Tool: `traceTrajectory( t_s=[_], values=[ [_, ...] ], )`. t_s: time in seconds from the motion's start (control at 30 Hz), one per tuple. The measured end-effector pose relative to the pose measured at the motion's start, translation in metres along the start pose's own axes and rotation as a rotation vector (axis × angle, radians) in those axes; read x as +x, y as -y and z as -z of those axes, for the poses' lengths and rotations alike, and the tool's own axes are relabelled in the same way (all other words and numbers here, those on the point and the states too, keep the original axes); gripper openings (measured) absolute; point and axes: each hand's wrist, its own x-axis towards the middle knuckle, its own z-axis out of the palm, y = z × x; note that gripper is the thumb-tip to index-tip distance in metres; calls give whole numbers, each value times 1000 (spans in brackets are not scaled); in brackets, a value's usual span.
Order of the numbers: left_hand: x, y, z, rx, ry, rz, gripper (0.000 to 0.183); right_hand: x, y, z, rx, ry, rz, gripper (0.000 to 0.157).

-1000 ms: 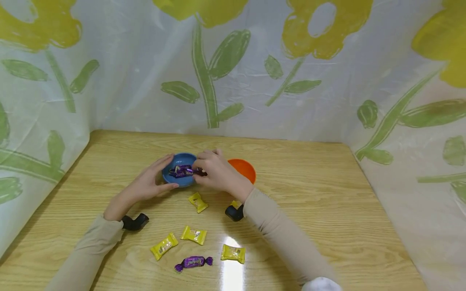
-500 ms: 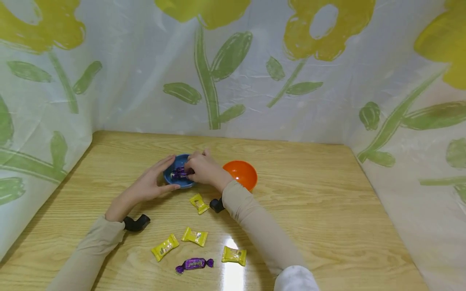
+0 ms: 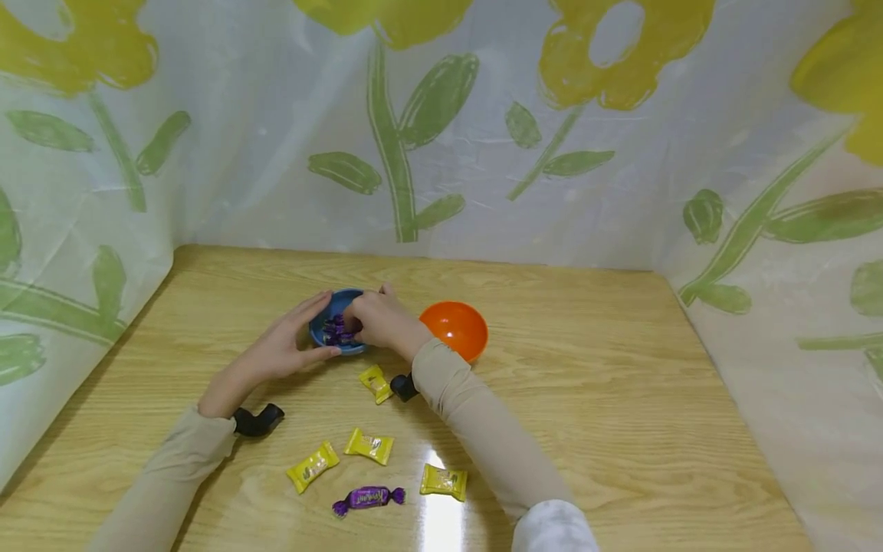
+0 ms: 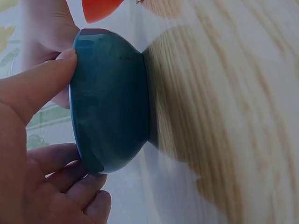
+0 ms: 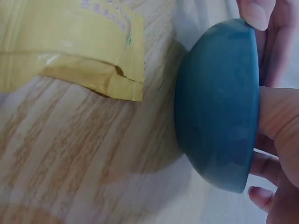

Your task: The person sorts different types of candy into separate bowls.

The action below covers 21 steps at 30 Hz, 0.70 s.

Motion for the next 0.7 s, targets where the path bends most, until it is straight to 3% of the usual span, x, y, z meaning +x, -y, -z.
traceTrajectory(
  t_s=[0.2,0.37,0.5,0.7],
  values=[
    [1,0,1,-1,9,7,93,-4,2,8,56,-50,17,9],
    [1,2,0,2,3,10,93,-12,8,19,174,-165,66,7],
    [1,2,0,10,-5,3,92,-26,18,32,252,-261,146,7],
    [-1,0,0,27,-7,4,91,-55,33,45,276,-361,220,6]
  ],
)
